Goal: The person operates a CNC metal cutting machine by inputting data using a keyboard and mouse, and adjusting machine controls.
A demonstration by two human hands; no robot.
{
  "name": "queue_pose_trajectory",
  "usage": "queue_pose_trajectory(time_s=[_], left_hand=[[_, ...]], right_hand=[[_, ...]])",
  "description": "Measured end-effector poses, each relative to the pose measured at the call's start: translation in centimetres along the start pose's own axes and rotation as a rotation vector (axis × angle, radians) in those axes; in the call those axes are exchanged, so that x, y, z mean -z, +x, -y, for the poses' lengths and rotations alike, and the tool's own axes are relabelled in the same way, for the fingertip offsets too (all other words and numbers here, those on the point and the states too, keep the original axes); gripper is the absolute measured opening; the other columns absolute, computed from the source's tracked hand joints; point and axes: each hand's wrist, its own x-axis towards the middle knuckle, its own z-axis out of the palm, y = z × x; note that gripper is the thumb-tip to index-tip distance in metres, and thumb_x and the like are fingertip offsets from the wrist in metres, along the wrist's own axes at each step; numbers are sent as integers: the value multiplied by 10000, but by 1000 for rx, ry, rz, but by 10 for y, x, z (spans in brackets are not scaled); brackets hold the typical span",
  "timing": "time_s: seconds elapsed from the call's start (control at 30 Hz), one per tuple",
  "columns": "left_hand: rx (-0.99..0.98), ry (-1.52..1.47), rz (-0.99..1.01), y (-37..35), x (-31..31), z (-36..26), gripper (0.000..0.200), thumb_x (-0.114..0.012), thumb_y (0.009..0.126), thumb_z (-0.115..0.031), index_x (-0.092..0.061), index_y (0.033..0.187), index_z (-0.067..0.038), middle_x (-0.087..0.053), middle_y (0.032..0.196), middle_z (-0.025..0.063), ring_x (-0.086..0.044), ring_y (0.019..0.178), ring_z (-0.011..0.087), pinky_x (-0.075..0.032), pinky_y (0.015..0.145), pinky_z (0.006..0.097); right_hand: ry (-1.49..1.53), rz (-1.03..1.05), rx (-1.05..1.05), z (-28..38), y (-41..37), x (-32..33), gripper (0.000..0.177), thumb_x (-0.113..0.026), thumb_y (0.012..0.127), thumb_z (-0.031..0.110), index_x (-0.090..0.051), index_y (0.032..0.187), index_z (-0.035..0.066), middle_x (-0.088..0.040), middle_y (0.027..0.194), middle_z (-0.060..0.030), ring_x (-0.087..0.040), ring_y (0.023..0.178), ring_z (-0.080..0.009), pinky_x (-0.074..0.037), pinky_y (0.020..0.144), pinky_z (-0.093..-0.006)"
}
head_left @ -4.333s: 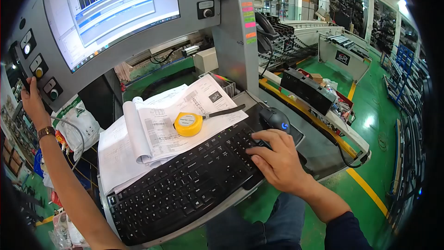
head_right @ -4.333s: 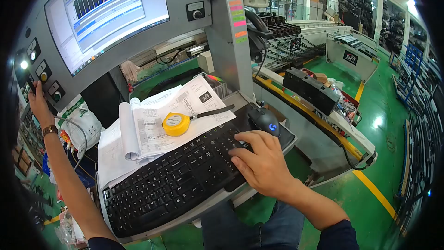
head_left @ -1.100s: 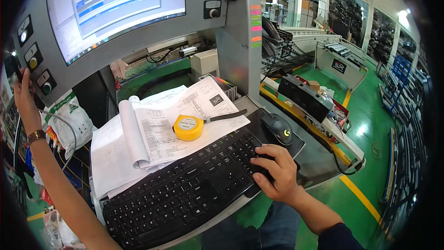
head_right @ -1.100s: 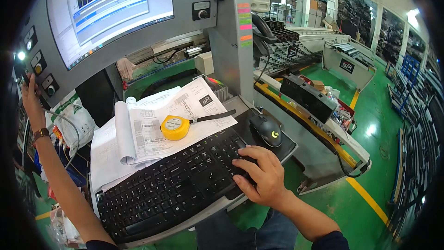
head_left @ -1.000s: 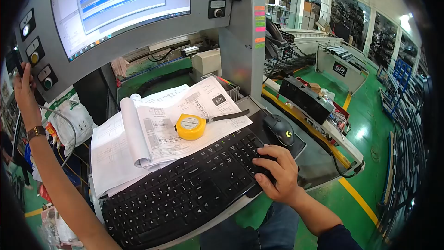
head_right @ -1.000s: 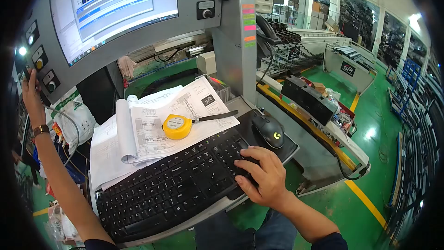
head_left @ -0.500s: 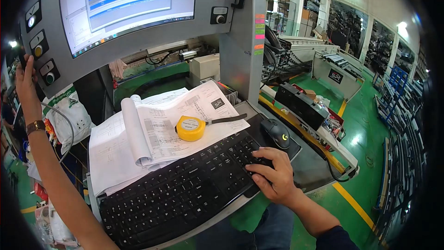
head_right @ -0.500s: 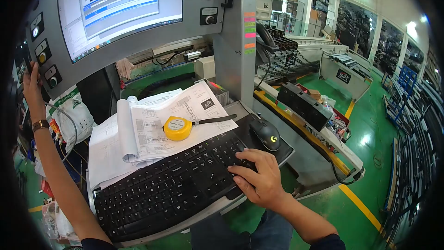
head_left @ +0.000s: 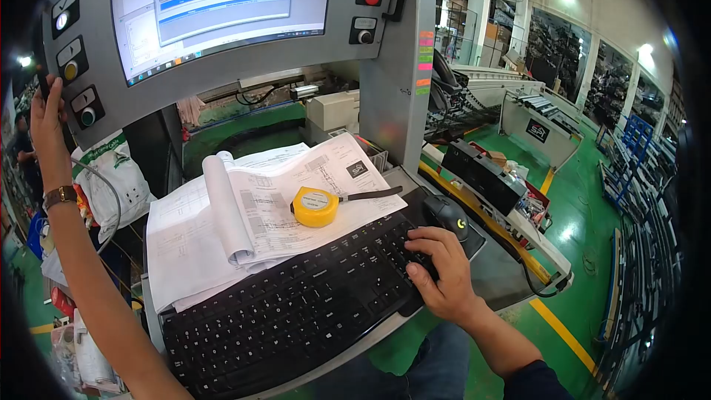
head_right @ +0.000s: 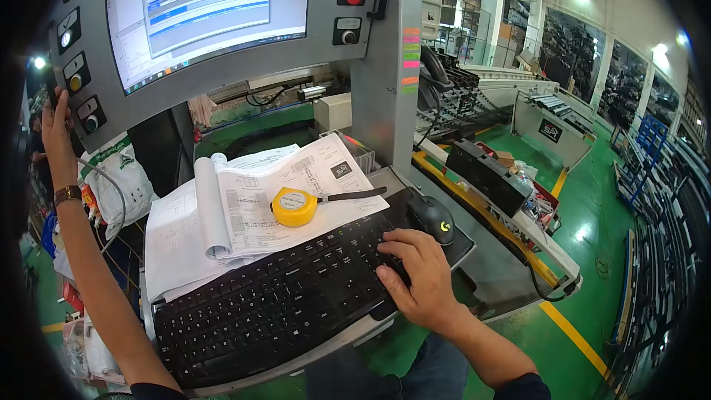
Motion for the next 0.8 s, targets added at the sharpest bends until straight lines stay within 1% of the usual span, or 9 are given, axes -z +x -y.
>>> queue_pose_trajectory(time_s=[0.07, 0.13, 0.2, 0.43, 0.47, 0.57, 0.63, 0.77, 0.8], left_hand=[[-45, -130, 28, 5, 4, 12, 425, -696, 1013, -311, -663, 1351, -55, -512, 893, -41, -449, 776, 58, -375, 709, 222], [-44, -140, 55, 7, 5, 16, 444, -692, 1016, -316, -649, 1378, -62, -532, 952, -40, -466, 822, 53, -386, 731, 219], [2, -25, 78, 5, 10, 11, 479, -689, 1017, -333, -628, 1417, -78, -574, 1060, -44, -498, 905, 41, -405, 773, 213], [-2, -32, 51, -2, 6, 0, 454, -693, 1017, -325, -642, 1393, -76, -571, 1046, -43, -503, 913, 44, -412, 788, 244], [16, -7, 52, 2, 10, 8, 395, -647, 1049, -290, -651, 1392, -92, -597, 1147, -31, -524, 945, 54, -436, 833, 246], [-76, 26, 138, 9, 22, 27, 333, -566, 1090, -212, -660, 1394, -114, -592, 1299, -26, -547, 990, 71, -460, 899, 251], [-42, 74, 155, 14, 29, 36, 335, -495, 1111, -145, -658, 1402, -126, -560, 1400, -27, -555, 1031, 94, -471, 943, 261], [-96, 154, 208, 18, 34, 33, 459, -532, 1035, 31, -608, 1454, -141, -552, 1383, 16, -557, 1076, 125, -481, 967, 273], [10, 32, 164, 16, 30, 31, 498, -537, 1015, 67, -601, 1461, -146, -548, 1386, 23, -557, 1088, 131, -483, 973, 277]], right_hand=[[9, -6, 3, -1, -1, 0, 254, -718, 938, 188, -685, 1123, 17, -655, 1209, -162, -629, 1102, -352, -487, 953, -441], [5, -6, 14, -2, -1, 0, 241, -708, 945, 184, -687, 1115, 14, -656, 1198, -165, -633, 1087, -353, -494, 943, -442], [-8, 0, 15, -2, -2, 1, 227, -695, 946, 172, -689, 1107, 12, -655, 1191, -167, -635, 1077, -356, -496, 942, -444], [6, -25, 12, -3, -2, 2, 203, -666, 921, 119, -694, 1091, 13, -657, 1180, -170, -640, 1074, -360, -503, 943, -451], [3, -27, 10, -3, -2, 2, 205, -665, 914, 112, -696, 1091, 13, -659, 1181, -169, -641, 1074, -361, -505, 942, -451], [1, -32, 9, -4, -2, 2, 215, -663, 893, 93, -700, 1090, 14, -662, 1185, -167, -644, 1073, -362, -508, 940, -450], [9, -38, 2, -5, -3, 2, 227, -662, 879, 82, -702, 1092, 15, -664, 1188, -166, -645, 1071, -363, -511, 938, -449], [11, -59, -1, -7, -4, 1, 247, -665, 872, 82, -701, 1106, 15, -664, 1189, -165, -646, 1068, -364, -512, 939, -452], [16, -63, -8, -6, -4, 1, 251, -666, 871, 82, -701, 1110, 15, -664, 1190, -164, -646, 1070, -364, -512, 940, -452]])
